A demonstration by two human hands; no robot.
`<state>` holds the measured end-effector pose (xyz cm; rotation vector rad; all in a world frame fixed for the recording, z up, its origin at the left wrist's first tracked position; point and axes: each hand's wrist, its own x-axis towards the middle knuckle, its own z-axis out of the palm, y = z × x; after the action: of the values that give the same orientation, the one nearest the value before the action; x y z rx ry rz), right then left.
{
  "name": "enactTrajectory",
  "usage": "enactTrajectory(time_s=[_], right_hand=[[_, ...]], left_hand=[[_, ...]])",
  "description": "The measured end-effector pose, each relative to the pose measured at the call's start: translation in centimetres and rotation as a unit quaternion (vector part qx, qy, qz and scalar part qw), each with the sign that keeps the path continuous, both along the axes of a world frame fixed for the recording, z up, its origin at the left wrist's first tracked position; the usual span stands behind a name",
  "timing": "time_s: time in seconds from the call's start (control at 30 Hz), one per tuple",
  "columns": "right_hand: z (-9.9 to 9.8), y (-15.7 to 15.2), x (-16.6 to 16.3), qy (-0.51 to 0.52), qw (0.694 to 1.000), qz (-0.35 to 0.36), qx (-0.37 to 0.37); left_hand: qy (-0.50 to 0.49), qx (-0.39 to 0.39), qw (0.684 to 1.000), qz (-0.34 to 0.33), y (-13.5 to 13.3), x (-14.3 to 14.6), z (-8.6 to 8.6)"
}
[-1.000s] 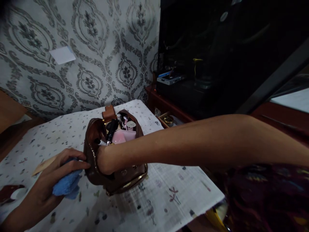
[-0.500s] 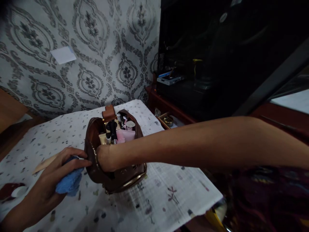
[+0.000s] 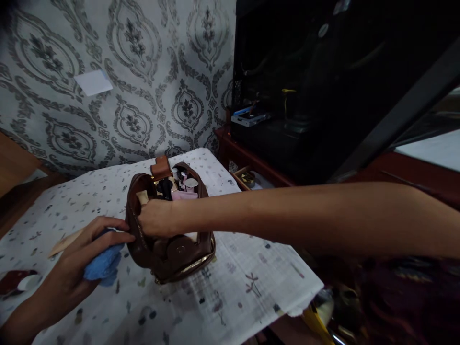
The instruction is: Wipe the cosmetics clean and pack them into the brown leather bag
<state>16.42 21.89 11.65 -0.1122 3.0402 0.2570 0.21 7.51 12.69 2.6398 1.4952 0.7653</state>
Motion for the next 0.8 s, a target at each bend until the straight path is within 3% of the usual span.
enactTrajectory(time_s=[0.23,0.33,0.57,0.8], right_hand=[[3.9,0.0,2.2,-0.026,0.998,-0.003,-0.059],[4.9,-0.2,2.7,-0.058,0.994,-0.036,-0.082],[5.4,-0.9,3.1,-0.125,0.983,-0.063,-0.119],[5.4,0.3,3.6,0.0,0.974,-0.197,-0.112]], left_hand=[[0.007,-0.001,1.0,0.022,-0.4,0.1,0.2],[0.008,-0.003,1.0,0.027,-0.4,0.1,0.1],[0.018,-0.002,1.0,0.012,-0.4,0.0,0.3],[0.036,0.006,0.999,0.013,-0.3,-0.1,0.5]])
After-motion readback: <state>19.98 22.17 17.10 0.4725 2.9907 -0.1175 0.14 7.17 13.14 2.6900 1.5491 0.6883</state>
